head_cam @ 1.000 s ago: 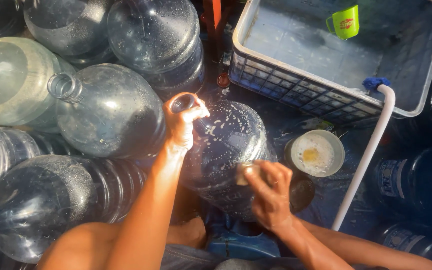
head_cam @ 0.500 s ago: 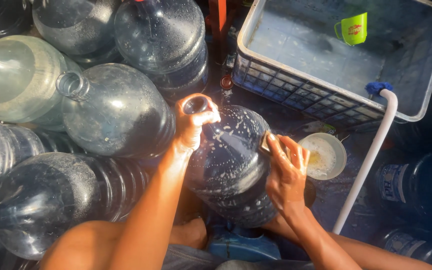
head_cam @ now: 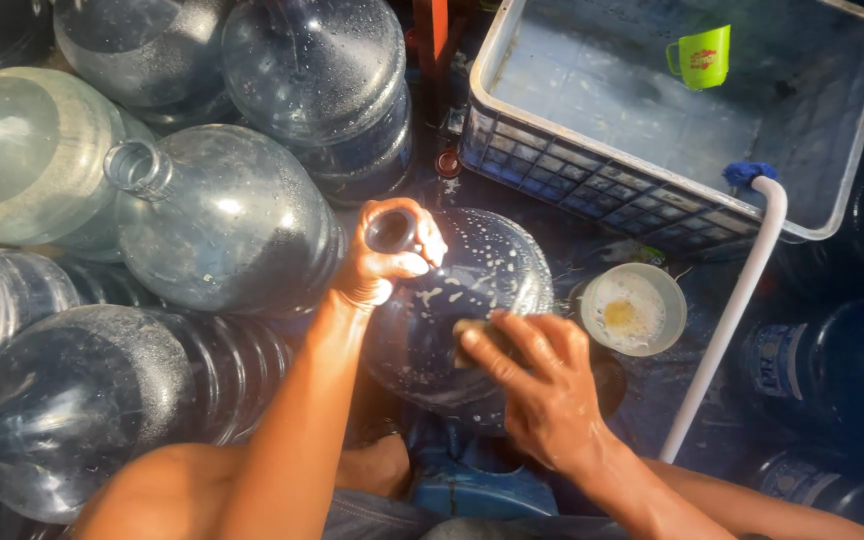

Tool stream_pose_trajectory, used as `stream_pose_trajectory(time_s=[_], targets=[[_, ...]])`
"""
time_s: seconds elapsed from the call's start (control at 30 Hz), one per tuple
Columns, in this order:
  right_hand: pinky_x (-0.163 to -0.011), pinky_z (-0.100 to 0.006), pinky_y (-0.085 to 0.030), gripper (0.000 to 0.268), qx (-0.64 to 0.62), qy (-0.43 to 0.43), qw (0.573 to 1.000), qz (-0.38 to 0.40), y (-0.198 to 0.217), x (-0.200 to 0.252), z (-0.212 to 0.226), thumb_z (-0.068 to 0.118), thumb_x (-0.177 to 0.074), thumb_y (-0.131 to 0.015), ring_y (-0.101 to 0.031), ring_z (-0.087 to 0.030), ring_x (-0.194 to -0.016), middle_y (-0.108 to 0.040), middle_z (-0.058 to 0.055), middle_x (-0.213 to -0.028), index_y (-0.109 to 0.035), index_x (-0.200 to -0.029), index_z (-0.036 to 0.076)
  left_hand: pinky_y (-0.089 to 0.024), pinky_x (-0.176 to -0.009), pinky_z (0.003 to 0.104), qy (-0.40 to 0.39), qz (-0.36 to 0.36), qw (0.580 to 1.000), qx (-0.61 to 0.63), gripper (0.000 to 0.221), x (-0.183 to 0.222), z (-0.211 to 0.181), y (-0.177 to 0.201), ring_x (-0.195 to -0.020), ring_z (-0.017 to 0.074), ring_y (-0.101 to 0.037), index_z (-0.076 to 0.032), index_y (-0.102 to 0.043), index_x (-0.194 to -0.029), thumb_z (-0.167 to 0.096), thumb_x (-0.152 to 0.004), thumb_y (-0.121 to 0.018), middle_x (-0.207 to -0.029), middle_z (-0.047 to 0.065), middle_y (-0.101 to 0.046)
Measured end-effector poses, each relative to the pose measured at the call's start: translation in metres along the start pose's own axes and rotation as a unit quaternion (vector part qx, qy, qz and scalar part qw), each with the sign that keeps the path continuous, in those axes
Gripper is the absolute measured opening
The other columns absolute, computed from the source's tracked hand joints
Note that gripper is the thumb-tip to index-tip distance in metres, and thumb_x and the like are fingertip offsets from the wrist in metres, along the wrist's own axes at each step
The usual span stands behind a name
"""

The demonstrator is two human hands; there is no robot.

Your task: Scrubbing the exterior of large plastic water jugs with a sponge and soapy water

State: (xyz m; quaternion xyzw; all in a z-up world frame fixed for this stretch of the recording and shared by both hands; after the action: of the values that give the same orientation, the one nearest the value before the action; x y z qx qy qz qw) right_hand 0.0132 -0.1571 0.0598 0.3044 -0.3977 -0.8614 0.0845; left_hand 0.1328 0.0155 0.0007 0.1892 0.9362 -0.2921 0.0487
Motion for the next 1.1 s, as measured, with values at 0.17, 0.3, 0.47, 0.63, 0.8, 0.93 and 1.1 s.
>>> stream_pose_trajectory(time_s=[0.17, 0.3, 0.47, 0.63, 0.8, 0.93, 1.1], targets=[[-0.09, -0.041, -0.04, 0.059, 0.023, -0.022, 0.998, -0.056, 0.008, -0.021, -0.021, -0.012, -0.082, -0.062, -0.047, -0.027, -0.096, -0.061, -0.013, -0.119, -0.066, -0.134, 0.014, -0.052, -0.066, 0.027, -0.003, -0.023, 1.0, -0.015, 0.021, 0.0, -0.001, 0.008, -0.07, 0.0158, -0.064, -0.008, -0.064, -0.081, -0.003, -0.061, -0.068, -0.075, 0.006, -0.068], [-0.093, -0.042, -0.043, 0.058, 0.052, 0.009, 0.999, -0.013, 0.0, -0.02, 0.011, -0.005, -0.078, -0.064, -0.05, -0.028, -0.104, -0.062, -0.008, -0.126, -0.067, -0.132, 0.015, -0.054, -0.068, 0.028, -0.008, -0.014, 1.0, -0.013, 0.023, -0.002, 0.004, 0.009, -0.071, 0.0158, -0.066, -0.009, -0.065, -0.085, -0.002, -0.063, -0.07, -0.078, 0.005, -0.069], [-0.089, -0.043, -0.051, 0.047, 0.06, 0.048, 0.994, -0.075, 0.002, -0.024, -0.007, 0.006, -0.095, -0.045, -0.058, -0.033, -0.096, -0.07, -0.007, -0.113, -0.075, -0.128, 0.023, -0.051, -0.059, 0.024, -0.087, -0.066, 0.992, -0.059, 0.031, -0.004, 0.006, 0.02, -0.057, 0.0181, -0.064, 0.001, -0.062, -0.071, -0.006, -0.053, -0.086, -0.057, 0.014, -0.061], [-0.084, -0.039, -0.037, 0.046, 0.05, 0.03, 0.998, -0.002, 0.014, -0.043, 0.053, -0.001, -0.08, -0.063, -0.057, -0.023, -0.09, -0.065, -0.008, -0.123, -0.071, -0.124, 0.007, -0.055, -0.068, 0.028, -0.002, -0.026, 0.999, -0.028, 0.022, -0.005, 0.005, 0.001, -0.071, 0.0152, -0.066, -0.008, -0.066, -0.083, -0.001, -0.062, -0.069, -0.078, 0.005, -0.069], [-0.083, -0.039, -0.046, 0.054, 0.098, 0.02, 0.995, 0.004, 0.003, -0.039, 0.02, -0.003, -0.076, -0.064, -0.053, -0.028, -0.095, -0.064, -0.009, -0.122, -0.071, -0.128, 0.013, -0.054, -0.067, 0.028, -0.01, -0.012, 1.0, -0.025, 0.022, -0.005, 0.002, 0.0, -0.072, 0.0153, -0.066, -0.008, -0.067, -0.082, -0.001, -0.062, -0.069, -0.077, 0.005, -0.071], [-0.097, -0.045, -0.039, 0.07, 0.101, -0.014, 0.995, 0.006, 0.013, -0.043, 0.019, -0.007, -0.065, -0.063, -0.056, -0.029, -0.094, -0.063, -0.017, -0.125, -0.064, -0.135, 0.003, -0.053, -0.068, 0.028, -0.006, -0.014, 1.0, -0.02, 0.022, -0.002, 0.004, -0.002, -0.073, 0.016, -0.066, -0.008, -0.066, -0.082, -0.002, -0.062, -0.07, -0.077, 0.006, -0.07], [-0.092, -0.044, -0.043, 0.063, 0.06, 0.069, 0.993, 0.073, -0.002, -0.021, 0.045, 0.003, -0.07, -0.065, -0.055, -0.03, -0.105, -0.061, -0.01, -0.131, -0.067, -0.132, 0.013, -0.053, -0.068, 0.027, 0.012, 0.002, 1.0, -0.018, 0.024, -0.003, 0.006, -0.007, -0.074, 0.0147, -0.065, -0.008, -0.065, -0.083, 0.002, -0.062, -0.069, -0.078, 0.006, -0.069]])
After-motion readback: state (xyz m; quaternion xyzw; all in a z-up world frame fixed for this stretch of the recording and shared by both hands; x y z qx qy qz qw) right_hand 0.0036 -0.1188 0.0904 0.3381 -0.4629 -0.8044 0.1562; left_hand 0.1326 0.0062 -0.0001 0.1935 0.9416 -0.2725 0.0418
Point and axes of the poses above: each hand's wrist, its own x-axis away from the middle knuckle, its own y-axis out of the back of the hand, z = x × y, the point moved 9 cm from there along -x, towards the middle knuckle
